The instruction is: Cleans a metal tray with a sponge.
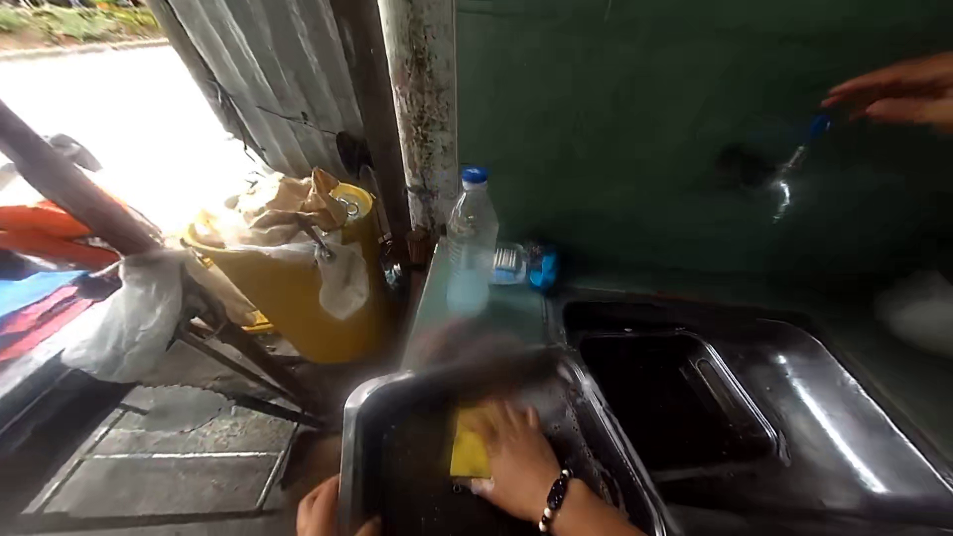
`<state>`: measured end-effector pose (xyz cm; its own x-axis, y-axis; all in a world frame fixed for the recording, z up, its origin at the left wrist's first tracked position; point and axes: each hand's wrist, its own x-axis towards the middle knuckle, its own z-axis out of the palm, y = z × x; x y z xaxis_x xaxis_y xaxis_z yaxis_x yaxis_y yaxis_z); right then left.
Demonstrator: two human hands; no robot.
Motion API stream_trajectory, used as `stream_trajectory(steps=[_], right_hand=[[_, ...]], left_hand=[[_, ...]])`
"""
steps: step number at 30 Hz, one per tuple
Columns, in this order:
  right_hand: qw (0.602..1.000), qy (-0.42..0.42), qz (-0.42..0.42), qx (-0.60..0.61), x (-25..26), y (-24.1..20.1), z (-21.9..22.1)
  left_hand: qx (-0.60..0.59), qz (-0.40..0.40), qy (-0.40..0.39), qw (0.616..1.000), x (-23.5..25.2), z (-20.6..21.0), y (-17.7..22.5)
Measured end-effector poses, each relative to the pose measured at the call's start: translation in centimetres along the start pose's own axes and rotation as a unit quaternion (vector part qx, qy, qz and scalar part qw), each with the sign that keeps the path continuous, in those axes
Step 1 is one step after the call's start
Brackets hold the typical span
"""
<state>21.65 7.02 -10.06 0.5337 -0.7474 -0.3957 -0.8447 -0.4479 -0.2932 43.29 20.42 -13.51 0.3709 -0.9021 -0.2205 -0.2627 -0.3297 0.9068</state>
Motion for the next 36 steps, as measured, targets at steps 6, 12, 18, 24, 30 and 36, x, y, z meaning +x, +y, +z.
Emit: stream_trajectory(steps=[6, 12, 18, 24, 30, 36], right_hand=[[0.999, -0.028, 0.017, -0.003, -4.4, -2.6, 3.0], [0.981, 0.192, 0.021, -0.038, -5.0, 1.6, 5.8], [0.952, 0.233, 0.196, -0.030, 2.2, 2.4, 2.8], [0.982, 0.126, 0.133, -0.050, -0.8, -1.0, 4.3], [0.972, 0.206, 0.100, -0.047, 3.1, -5.2, 5.7], [0.959, 0.253, 0.121, -0.030, 6.4, -8.1, 5.2]], left_hand=[[0.181, -0.019, -0.005, 0.983, 8.3, 0.1, 5.3], [0.194, -0.014, -0.101, 0.976, 10.9, 1.5, 7.5], [0.148, -0.009, -0.093, 0.985, 12.0, 1.8, 7.2], [0.179, -0.015, -0.140, 0.974, 13.3, 1.8, 8.0], [0.327, -0.014, -0.147, 0.934, 12.6, 2.4, 9.7], [0.334, -0.003, -0.123, 0.934, 12.6, 2.6, 9.9]])
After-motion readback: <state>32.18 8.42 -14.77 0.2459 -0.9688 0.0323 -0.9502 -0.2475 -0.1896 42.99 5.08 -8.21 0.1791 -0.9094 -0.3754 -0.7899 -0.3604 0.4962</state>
